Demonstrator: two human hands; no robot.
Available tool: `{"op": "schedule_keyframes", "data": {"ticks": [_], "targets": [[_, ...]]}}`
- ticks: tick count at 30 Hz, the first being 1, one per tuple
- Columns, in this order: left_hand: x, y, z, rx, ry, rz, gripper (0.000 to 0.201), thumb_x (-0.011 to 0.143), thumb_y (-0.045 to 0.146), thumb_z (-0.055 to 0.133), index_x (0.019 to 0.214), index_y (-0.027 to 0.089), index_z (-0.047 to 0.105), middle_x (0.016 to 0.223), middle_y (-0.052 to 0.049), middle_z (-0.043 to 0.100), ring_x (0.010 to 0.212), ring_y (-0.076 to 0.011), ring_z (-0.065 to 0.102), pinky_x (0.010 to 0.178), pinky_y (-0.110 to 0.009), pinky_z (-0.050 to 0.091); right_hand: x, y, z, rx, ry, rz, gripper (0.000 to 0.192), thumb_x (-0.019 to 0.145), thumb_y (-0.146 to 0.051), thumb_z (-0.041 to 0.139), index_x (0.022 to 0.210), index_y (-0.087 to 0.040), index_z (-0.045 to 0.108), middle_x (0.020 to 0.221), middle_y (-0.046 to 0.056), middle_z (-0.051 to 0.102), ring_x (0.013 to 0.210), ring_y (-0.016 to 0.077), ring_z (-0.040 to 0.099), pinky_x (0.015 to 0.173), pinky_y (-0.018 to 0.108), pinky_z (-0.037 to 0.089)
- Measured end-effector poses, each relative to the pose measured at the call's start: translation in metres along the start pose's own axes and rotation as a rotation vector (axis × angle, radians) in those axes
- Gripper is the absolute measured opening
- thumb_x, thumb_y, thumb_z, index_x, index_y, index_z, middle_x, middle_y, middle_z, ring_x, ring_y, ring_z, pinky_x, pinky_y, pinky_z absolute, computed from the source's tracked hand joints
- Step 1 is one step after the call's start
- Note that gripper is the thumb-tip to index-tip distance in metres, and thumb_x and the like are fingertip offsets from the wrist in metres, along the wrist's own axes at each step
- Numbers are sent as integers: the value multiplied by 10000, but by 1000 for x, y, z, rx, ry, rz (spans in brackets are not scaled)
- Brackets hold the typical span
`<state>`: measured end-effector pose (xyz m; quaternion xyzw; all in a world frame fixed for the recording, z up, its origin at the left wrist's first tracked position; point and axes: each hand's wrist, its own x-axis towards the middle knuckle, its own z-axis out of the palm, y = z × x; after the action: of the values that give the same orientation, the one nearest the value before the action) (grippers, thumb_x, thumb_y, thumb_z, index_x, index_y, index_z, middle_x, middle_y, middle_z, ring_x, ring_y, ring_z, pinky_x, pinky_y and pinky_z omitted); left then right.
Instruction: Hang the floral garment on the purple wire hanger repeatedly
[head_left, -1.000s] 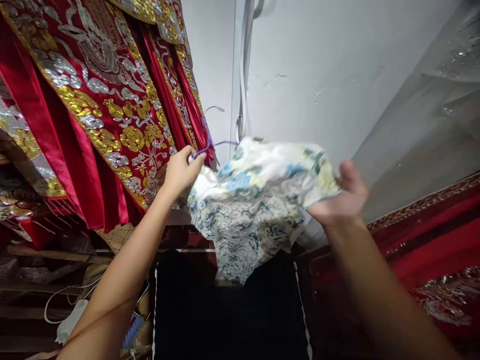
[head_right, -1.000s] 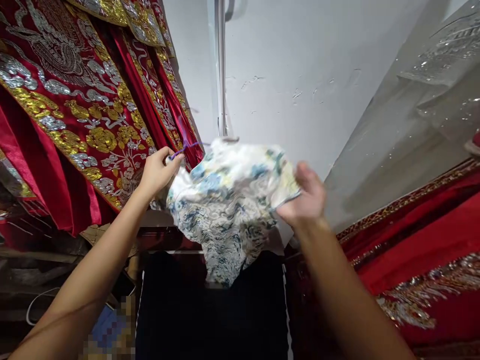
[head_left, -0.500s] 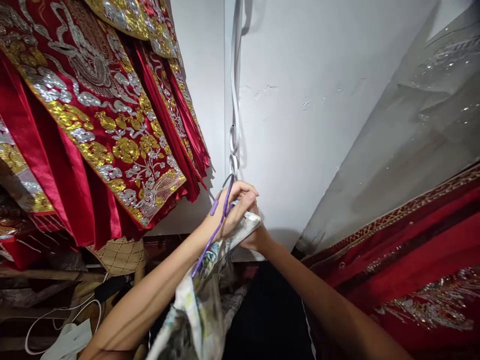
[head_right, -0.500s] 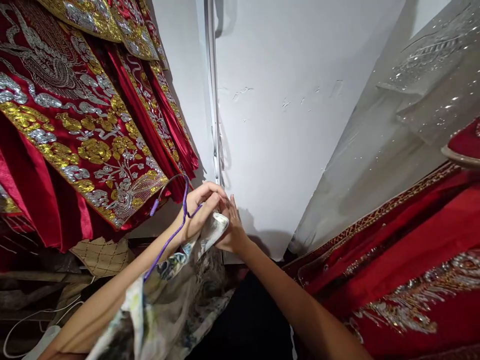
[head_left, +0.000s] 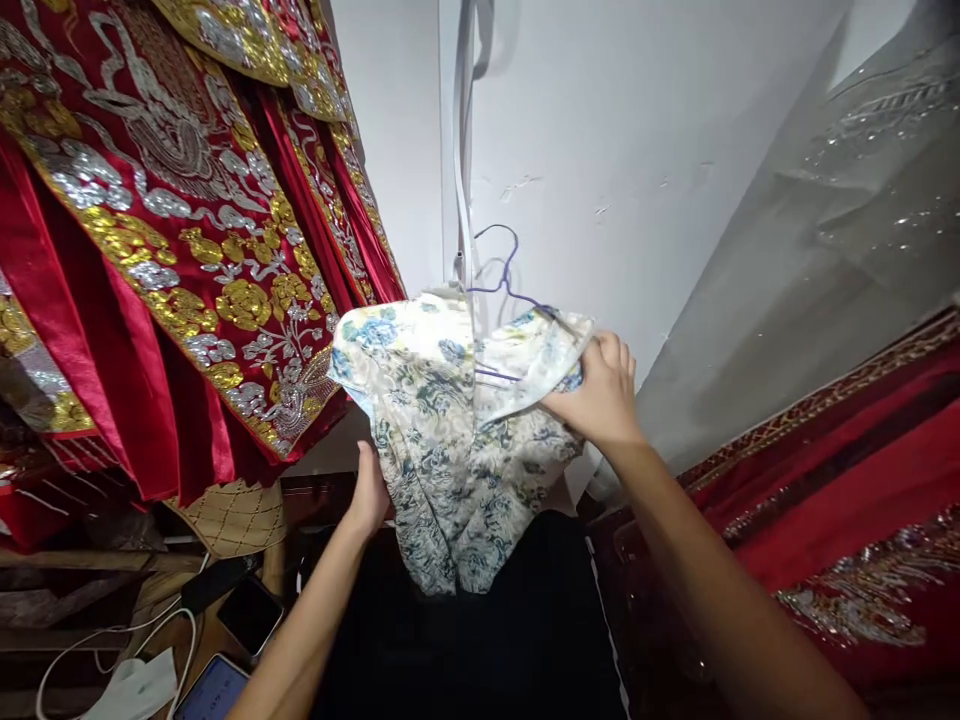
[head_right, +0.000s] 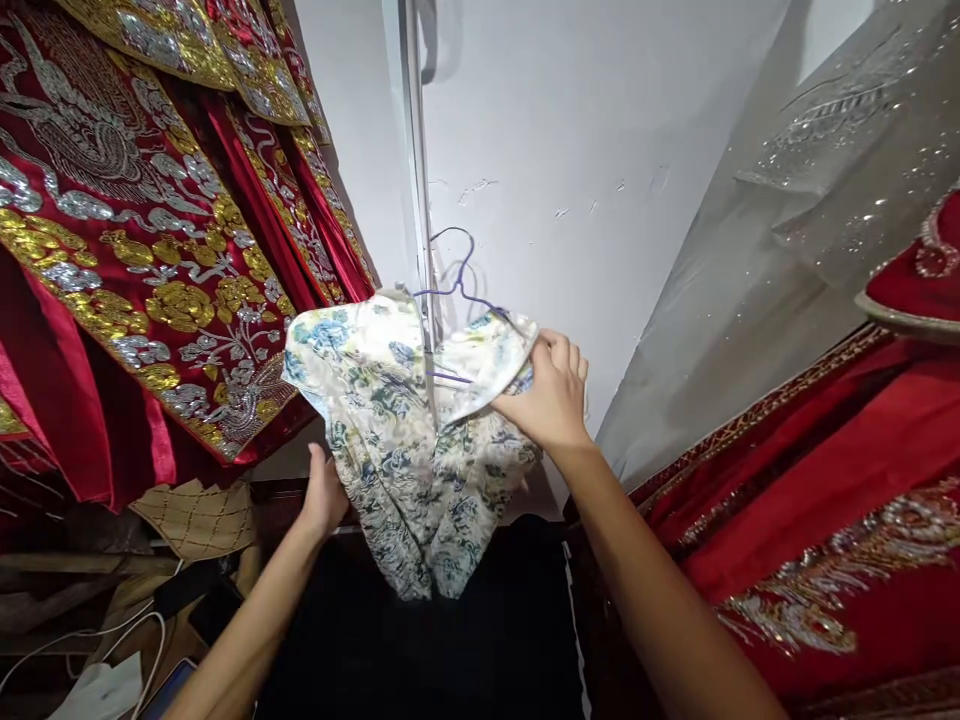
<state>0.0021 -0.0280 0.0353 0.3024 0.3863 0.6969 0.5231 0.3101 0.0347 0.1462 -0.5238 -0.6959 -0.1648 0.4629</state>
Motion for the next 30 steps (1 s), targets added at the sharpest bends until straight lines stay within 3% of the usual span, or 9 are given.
{"op": "schedule_keyframes", "data": {"ticks": [5, 8, 11, 12, 15, 19, 24, 27, 30], "targets": [[-21, -60, -18, 99, 155, 61, 551, 735, 446, 824, 1180, 157, 681, 1155, -114, 753, 1185, -290, 678, 1069, -404, 499, -6, -36, -9, 236, -131, -194, 741, 774, -359, 682, 1481, -281, 475, 1464, 112, 521, 1413, 396, 400, 1152, 622, 307], [-34, -74, -20, 76, 247, 19, 548, 774, 409, 789, 1242, 162, 646, 1151, -124, 750, 1199, -292, 675, 1074, -421, 496, -41, -48, -5, 492, -144, -120, 537, 855, -354, 624, 1383, -267, 580, 1414, 85, 594, 1428, 344, 418, 1174, 566, 326], [-47, -76, -15, 9, 255, -14, 549, 799, 392, 772, 1287, 194, 618, 1239, -120, 723, 1294, -284, 617, 1137, -429, 443, -94, -57, 21, 673, -73, 248, 262, 907, -435, 594, 1025, -228, 702, 1086, 93, 720, 1115, 297, 645, 1006, 481, 491], [-50, -75, -13, -14, 235, -24, 541, 804, 380, 772, 1292, 208, 616, 1265, -112, 714, 1318, -278, 599, 1153, -425, 428, -112, -62, 33, 735, -82, 421, 275, 911, -483, 580, 900, -227, 680, 934, 80, 719, 953, 280, 680, 895, 458, 535], [-58, -69, -5, -48, 176, -76, 519, 800, 339, 787, 1281, 227, 626, 1284, -94, 710, 1337, -275, 583, 1161, -413, 426, -160, -78, 69, 968, -398, 746, 435, 896, -660, 486, 808, -252, 608, 743, 71, 679, 670, 277, 659, 591, 429, 531], [-66, -61, -1, -76, 112, -129, 547, 794, 347, 791, 1297, 226, 616, 1268, -93, 717, 1299, -286, 613, 1127, -413, 467, -177, -97, 86, 1060, -533, 758, 419, 879, -704, 483, 815, -298, 565, 651, 33, 620, 598, 280, 636, 547, 429, 513], [-67, -54, -8, -72, 90, -189, 574, 812, 392, 760, 1336, 249, 574, 1300, -112, 688, 1270, -311, 625, 1084, -434, 499, -160, -100, 65, 1071, -584, 674, 284, 880, -580, 590, 782, -315, 562, 660, -7, 583, 645, 235, 603, 647, 391, 521], [-66, -53, -12, 72, 237, -41, 605, 833, 401, 735, 1376, 270, 503, 1386, -114, 615, 1349, -314, 550, 1130, -452, 442, -160, -93, 52, 1034, -584, 690, 343, 916, -527, 552, 672, -287, 521, 627, 10, 555, 607, 229, 558, 621, 396, 489], [-73, -61, -4, 425, 476, 356, 657, 809, 353, 762, 1381, 288, 445, 1544, -101, 434, 1460, -289, 398, 1213, -445, 316, -163, -89, 46, 1002, -607, 706, 388, 912, -504, 551, 599, -277, 515, 562, 22, 533, 525, 225, 510, 552, 397, 437]]}}
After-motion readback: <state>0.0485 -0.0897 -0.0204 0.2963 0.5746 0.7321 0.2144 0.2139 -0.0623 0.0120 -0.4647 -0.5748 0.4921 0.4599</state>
